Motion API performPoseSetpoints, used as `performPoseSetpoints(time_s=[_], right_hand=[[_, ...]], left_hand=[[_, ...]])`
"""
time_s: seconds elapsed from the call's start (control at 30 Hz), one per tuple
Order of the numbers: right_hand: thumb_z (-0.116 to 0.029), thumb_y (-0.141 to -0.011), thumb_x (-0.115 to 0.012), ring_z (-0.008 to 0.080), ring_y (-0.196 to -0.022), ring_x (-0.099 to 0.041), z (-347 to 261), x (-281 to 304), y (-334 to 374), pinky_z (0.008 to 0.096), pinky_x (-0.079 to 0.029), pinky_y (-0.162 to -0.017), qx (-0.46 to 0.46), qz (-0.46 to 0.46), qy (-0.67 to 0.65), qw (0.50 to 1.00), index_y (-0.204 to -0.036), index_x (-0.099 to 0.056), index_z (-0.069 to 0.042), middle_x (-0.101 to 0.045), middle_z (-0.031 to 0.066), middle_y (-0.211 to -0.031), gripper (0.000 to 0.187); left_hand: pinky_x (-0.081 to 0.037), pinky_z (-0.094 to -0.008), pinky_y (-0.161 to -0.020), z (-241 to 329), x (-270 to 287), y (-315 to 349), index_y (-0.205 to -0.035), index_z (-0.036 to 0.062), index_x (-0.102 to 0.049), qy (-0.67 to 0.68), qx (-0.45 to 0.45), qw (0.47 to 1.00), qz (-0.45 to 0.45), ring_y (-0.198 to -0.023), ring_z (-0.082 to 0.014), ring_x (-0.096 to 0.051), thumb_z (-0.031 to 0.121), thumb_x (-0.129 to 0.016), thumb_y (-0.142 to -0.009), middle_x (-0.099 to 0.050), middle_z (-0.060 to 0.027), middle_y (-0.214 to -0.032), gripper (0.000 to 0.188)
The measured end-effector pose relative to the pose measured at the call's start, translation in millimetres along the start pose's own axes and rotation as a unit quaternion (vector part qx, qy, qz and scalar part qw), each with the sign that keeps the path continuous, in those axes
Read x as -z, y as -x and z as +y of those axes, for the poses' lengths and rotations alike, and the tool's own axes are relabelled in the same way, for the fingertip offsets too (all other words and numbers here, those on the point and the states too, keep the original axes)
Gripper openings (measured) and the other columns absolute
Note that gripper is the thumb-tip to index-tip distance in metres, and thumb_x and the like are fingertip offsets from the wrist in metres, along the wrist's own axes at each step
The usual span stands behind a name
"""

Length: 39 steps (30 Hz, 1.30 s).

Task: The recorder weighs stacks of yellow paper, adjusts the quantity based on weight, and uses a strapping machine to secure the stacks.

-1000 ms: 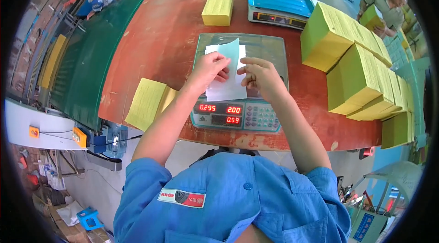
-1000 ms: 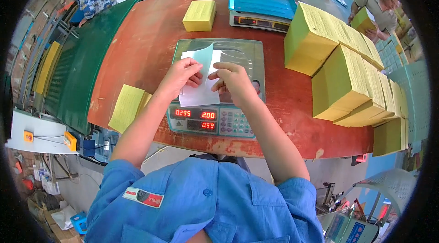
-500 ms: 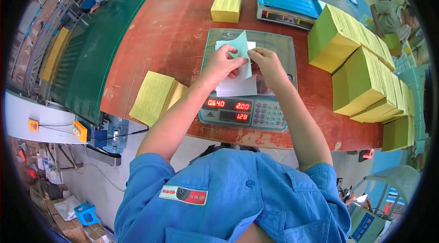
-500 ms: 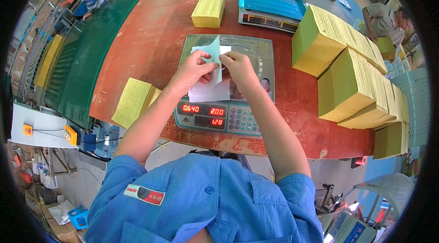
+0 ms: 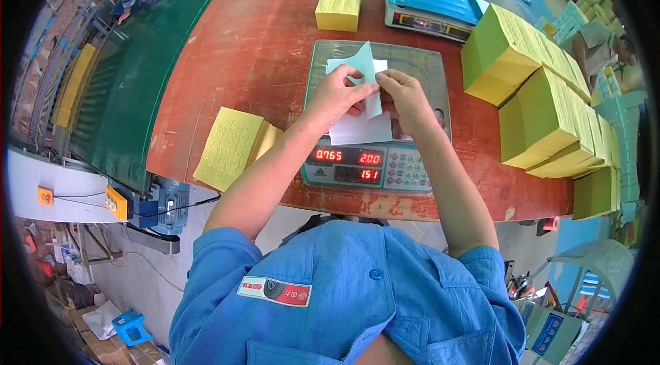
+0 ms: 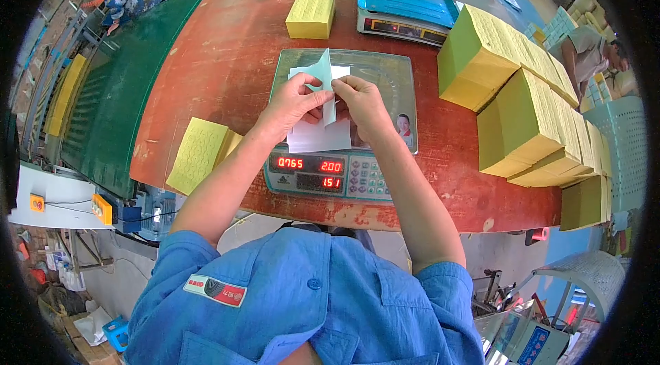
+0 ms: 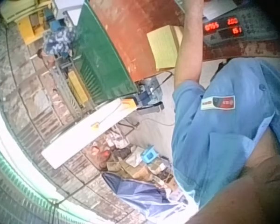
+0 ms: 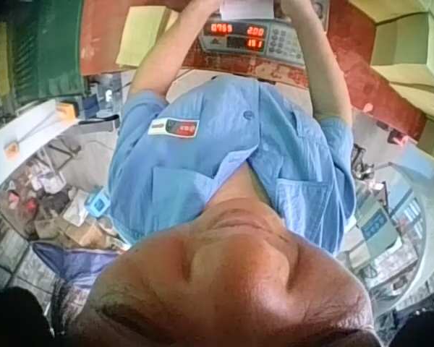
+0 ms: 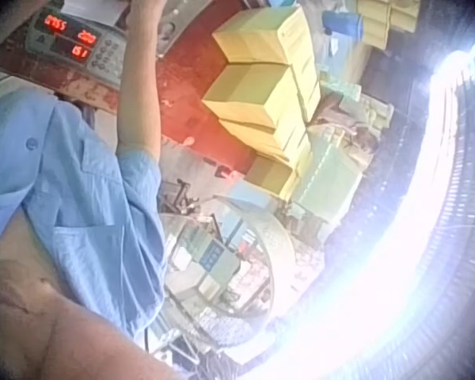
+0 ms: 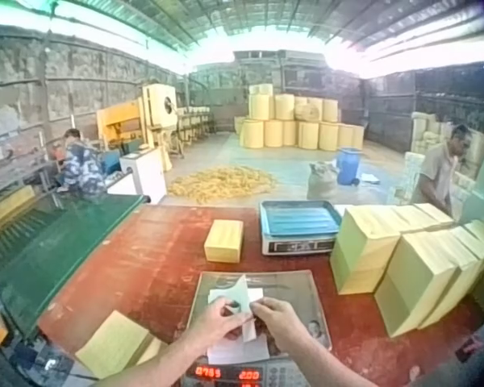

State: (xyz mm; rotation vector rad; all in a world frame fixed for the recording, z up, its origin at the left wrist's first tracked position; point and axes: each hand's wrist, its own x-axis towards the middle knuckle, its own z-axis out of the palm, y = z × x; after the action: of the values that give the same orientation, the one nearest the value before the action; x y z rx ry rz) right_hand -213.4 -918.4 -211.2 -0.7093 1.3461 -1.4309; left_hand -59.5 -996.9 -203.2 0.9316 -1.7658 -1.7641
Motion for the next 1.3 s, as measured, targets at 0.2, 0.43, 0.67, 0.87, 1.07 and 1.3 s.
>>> performPoseSetpoints(time_s=[0.2,0.43,0.67,0.87,1.07,1.3], right_hand=[[-0.02,-0.095,-0.06,0.0112,-0.065,-0.057,2.7,-3.0,0.5,0.0267,-0.047,-0.056,0.015,0.002,0.011,1.0,-0.1,-0.068,0.002,-0.064,0.0044,-0.08,0.023],[-0.018,-0.096,-0.059,0.0107,-0.064,-0.058,-2.2,-7.7,3.1,0.0258,-0.046,-0.054,0.013,0.01,0.009,1.0,-0.099,-0.068,0.001,-0.064,0.0042,-0.078,0.022],[-0.017,-0.095,-0.059,0.0117,-0.061,-0.059,-1.5,-8.5,0.3,0.0264,-0.047,-0.054,0.055,0.018,0.074,0.996,-0.097,-0.069,0.004,-0.065,0.0057,-0.076,0.023],[-0.018,-0.09,-0.061,0.0131,-0.062,-0.061,2.9,-0.9,1.6,0.0302,-0.048,-0.057,0.121,0.086,0.227,0.963,-0.093,-0.071,0.003,-0.065,0.0098,-0.069,0.023],[-0.019,-0.089,-0.062,0.014,-0.063,-0.062,0.7,-5.5,5.3,0.0295,-0.05,-0.061,0.195,0.109,0.321,0.921,-0.096,-0.072,0.001,-0.069,0.0113,-0.075,0.023],[-0.019,-0.09,-0.065,0.0128,-0.064,-0.061,7.0,-11.5,8.0,0.0278,-0.05,-0.061,0.138,0.061,0.172,0.973,-0.099,-0.071,0.0,-0.069,0.0085,-0.079,0.022]], left_hand=[[-0.054,-0.0257,-0.057,2.4,-0.2,2.4,-0.108,-0.0022,-0.055,0.002,-0.001,1.0,0.002,-0.071,-0.0135,-0.065,0.033,-0.077,-0.084,-0.063,-0.0088,-0.087,0.048],[-0.055,-0.027,-0.06,5.0,-0.5,2.4,-0.116,-0.0031,-0.053,-0.014,-0.002,1.0,-0.003,-0.074,-0.0152,-0.066,0.038,-0.075,-0.086,-0.063,-0.0106,-0.089,0.056],[-0.055,-0.0277,-0.063,-5.5,2.9,-2.1,-0.112,-0.0028,-0.054,0.02,-0.008,1.0,-0.009,-0.074,-0.0156,-0.066,0.033,-0.074,-0.087,-0.064,-0.0107,-0.089,0.048],[-0.054,-0.0283,-0.068,-7.5,5.4,-0.7,-0.109,-0.0006,-0.057,0.078,0.031,0.996,-0.033,-0.076,-0.0137,-0.065,0.02,-0.064,-0.093,-0.065,-0.0078,-0.09,0.027],[-0.05,-0.0258,-0.067,-16.5,0.5,1.4,-0.123,0.0036,-0.056,0.02,-0.022,0.999,0.043,-0.077,-0.01,-0.059,0.004,-0.056,-0.092,-0.061,-0.003,-0.086,0.031],[-0.048,-0.0231,-0.067,-27.5,2.1,1.3,-0.125,0.0056,-0.059,0.0,-0.067,0.997,0.049,-0.075,-0.0062,-0.056,0.006,-0.057,-0.095,-0.059,-0.0002,-0.084,0.03]])
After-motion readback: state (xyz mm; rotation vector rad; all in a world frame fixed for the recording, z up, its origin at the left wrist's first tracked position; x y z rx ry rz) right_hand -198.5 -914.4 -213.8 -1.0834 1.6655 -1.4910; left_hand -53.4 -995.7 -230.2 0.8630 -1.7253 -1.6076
